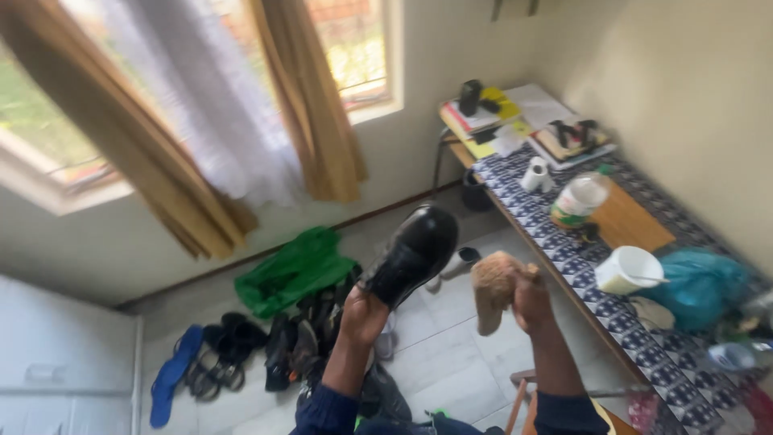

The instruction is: The recorder cleans a black leather shoe using a brown cloth.

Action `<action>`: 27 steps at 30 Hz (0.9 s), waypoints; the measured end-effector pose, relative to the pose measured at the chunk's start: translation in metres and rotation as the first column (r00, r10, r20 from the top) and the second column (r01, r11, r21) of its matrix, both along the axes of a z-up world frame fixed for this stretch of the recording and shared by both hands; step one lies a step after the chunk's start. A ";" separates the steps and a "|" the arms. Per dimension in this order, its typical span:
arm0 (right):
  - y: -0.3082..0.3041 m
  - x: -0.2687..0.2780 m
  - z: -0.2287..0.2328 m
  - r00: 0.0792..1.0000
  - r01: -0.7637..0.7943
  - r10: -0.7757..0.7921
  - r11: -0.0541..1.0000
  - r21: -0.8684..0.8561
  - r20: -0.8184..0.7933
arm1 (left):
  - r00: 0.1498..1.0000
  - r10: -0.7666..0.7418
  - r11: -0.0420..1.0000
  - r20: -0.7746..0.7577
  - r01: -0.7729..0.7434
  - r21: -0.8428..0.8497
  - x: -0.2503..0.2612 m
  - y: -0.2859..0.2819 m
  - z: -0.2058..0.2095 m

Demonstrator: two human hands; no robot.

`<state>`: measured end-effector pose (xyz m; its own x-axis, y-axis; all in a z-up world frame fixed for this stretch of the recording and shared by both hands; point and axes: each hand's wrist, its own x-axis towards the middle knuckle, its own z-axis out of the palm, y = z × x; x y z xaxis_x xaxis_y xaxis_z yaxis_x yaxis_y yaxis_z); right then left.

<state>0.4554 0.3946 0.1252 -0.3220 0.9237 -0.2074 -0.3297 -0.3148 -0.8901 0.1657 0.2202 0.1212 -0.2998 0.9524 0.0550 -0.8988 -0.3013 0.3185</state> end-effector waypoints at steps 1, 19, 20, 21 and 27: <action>-0.003 -0.004 0.015 1.000 0.009 -0.008 0.998 0.062 -0.008 | 1.000 -0.001 1.000 -0.012 0.001 -0.004 0.001 -0.003 0.015; -0.060 -0.099 0.113 0.990 0.137 -0.126 0.831 0.539 -0.058 | 0.999 -0.010 1.000 -0.033 0.009 -0.021 -0.018 -0.035 0.085; -0.058 -0.105 0.103 0.987 0.163 -0.146 0.882 0.442 -0.073 | 0.999 -0.022 1.000 -0.038 0.021 -0.010 -0.018 -0.035 0.090; -0.066 -0.115 0.088 0.976 0.016 0.058 0.940 0.339 -0.208 | 0.999 -0.035 0.999 -0.024 0.035 -0.001 -0.017 -0.033 0.093; -0.103 -0.161 0.057 0.857 -0.487 0.513 0.836 0.253 -0.045 | 0.993 -0.061 0.998 -0.101 0.059 -0.030 -0.016 -0.032 0.093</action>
